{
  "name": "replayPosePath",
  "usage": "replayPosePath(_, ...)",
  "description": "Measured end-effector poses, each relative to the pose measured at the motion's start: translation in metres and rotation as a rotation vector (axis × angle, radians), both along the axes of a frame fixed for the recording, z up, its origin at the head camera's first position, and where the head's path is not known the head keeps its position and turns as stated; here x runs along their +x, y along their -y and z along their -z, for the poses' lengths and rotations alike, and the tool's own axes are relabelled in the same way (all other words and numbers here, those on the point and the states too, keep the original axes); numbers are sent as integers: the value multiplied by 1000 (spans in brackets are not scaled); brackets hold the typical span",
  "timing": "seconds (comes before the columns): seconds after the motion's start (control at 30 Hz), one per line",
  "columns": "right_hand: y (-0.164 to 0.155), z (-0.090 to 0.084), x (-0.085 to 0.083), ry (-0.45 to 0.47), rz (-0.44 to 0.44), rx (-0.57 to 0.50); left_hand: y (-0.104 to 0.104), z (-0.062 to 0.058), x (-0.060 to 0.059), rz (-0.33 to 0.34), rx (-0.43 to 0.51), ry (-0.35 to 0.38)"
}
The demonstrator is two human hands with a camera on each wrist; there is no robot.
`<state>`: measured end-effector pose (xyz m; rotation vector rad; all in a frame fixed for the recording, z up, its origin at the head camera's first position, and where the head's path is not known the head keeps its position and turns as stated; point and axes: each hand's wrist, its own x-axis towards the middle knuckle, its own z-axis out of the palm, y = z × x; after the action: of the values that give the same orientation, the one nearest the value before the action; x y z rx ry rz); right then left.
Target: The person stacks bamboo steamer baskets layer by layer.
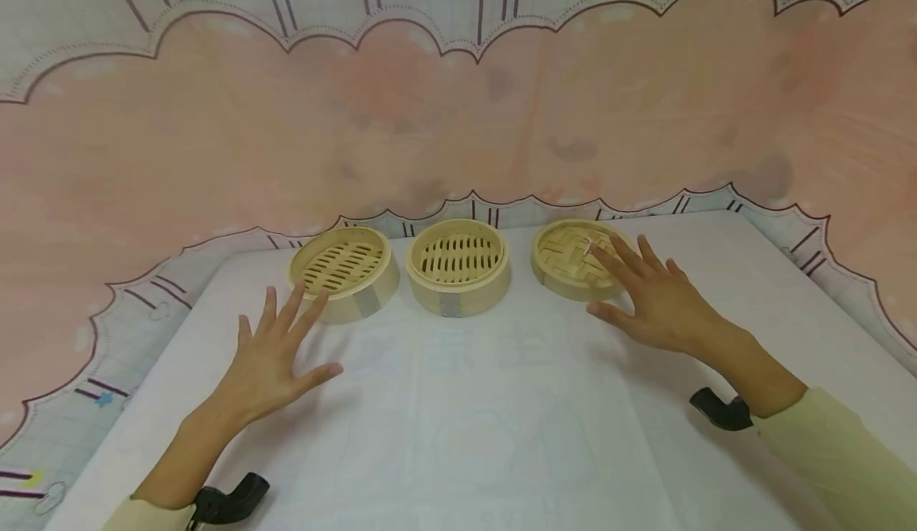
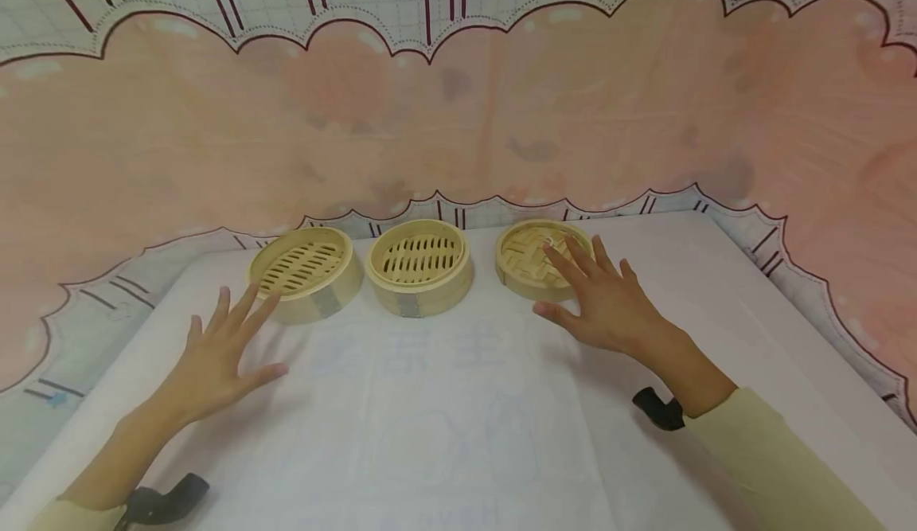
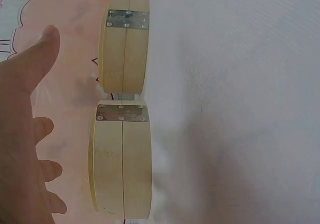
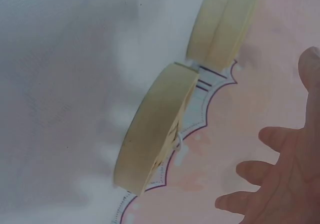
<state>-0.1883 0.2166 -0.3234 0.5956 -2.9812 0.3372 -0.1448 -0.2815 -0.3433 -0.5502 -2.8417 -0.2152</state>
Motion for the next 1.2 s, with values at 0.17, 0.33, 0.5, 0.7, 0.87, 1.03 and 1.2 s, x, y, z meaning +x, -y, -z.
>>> replayPosePath(0.17,2,0,-1,-17,-5,-17,2,1,-2,-2,61,0)
replayPosePath(0.33,10,5,-3,-31,-22,-55,9,2,-3,-3,131,-14)
replayPosePath(0.5,27,9,-6,-50,-52,-96,17,1,-5,-17,193,9)
replayPosePath(0.7,53,9,-7,-64,-97,-155,24,2,-12,-59,294,34)
replayPosePath(0.87,77,14,-5,-68,-129,-205,27,8,-22,-87,378,65)
replayPosePath(1.03,100,18,-9,-109,-185,-273,29,17,-33,-103,497,74)
replayPosePath(1.2,123,21,-15,-138,-258,-305,31,21,-38,-116,551,61)
